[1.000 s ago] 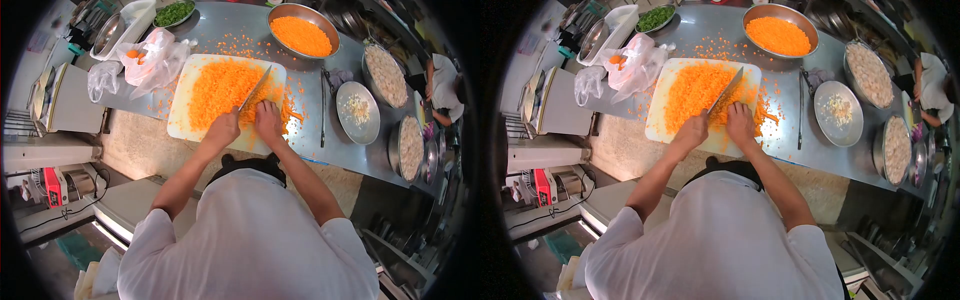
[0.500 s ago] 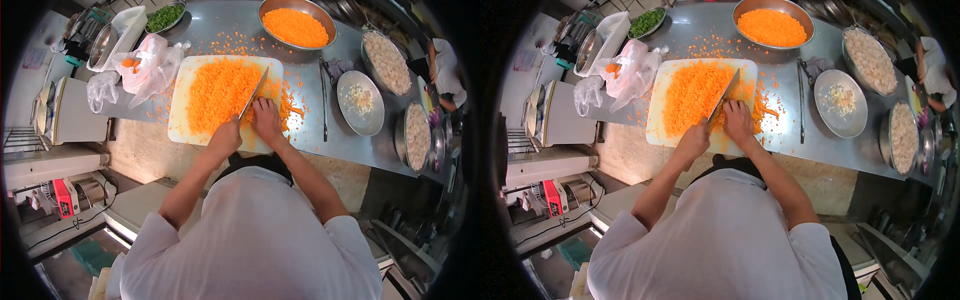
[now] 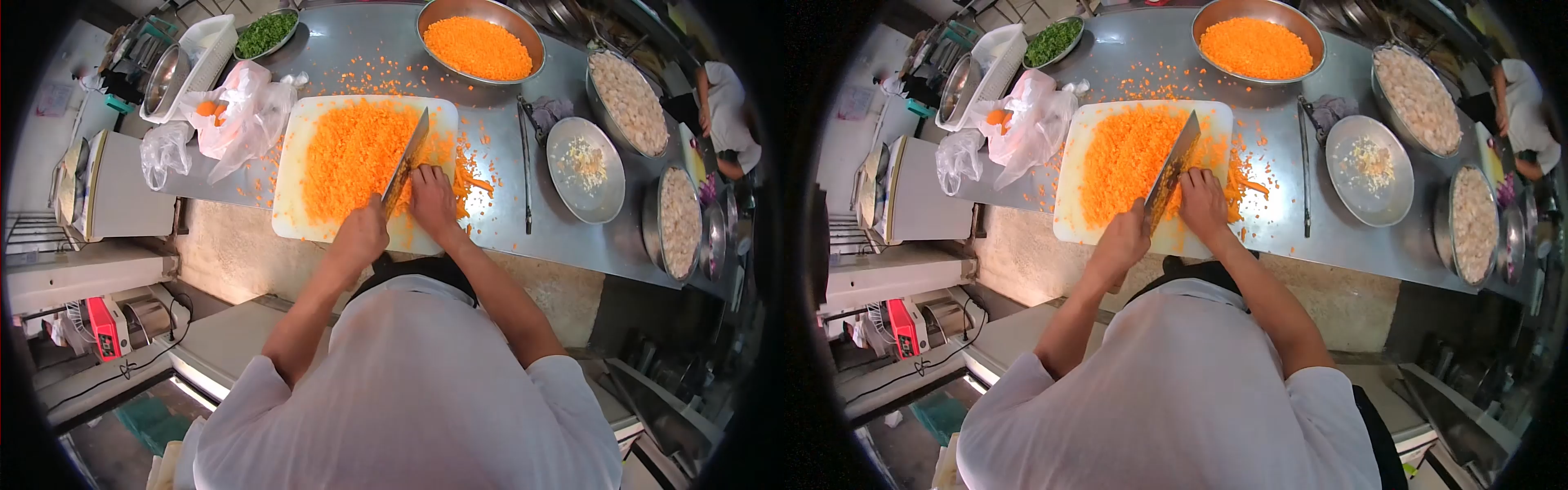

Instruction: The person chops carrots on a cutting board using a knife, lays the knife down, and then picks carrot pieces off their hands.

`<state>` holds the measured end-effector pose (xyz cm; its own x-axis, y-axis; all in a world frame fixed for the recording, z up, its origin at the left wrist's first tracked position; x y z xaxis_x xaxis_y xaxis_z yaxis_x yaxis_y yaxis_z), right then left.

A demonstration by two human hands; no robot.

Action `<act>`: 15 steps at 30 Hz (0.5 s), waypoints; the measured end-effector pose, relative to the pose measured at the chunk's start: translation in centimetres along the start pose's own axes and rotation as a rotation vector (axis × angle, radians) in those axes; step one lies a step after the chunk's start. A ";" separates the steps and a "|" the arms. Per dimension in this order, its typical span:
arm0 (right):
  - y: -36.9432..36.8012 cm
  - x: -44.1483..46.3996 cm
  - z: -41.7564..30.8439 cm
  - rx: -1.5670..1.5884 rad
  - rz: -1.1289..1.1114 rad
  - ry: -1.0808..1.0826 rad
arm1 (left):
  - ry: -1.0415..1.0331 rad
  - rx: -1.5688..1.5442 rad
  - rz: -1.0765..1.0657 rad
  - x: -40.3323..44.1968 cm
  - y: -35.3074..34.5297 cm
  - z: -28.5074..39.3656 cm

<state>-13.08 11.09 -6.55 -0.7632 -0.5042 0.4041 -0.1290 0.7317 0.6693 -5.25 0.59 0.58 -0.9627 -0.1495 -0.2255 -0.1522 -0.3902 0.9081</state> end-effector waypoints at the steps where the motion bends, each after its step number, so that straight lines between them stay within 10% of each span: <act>1: 0.1 0.0 0.0 -0.003 -0.009 -0.011 | -0.005 0.001 0.020 0.2 -1.3 -0.3; 15: 0.3 -0.5 -0.1 0.039 0.001 0.029 | -0.051 -0.125 0.119 0.7 0.0 0.6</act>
<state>-12.68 11.52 -6.51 -0.7447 -0.5162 0.4231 -0.1531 0.7491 0.6445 -6.08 1.02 0.61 -0.9827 -0.1565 -0.0985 -0.0107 -0.4833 0.8754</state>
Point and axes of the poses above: each hand's wrist, its own x-axis towards the middle knuckle, its own y-axis out of the back of the hand, z = x × y, the point moved 5 cm from there along x, towards the middle knuckle, and after that the axes turned 14 degrees about x, right-handed, at the moved point
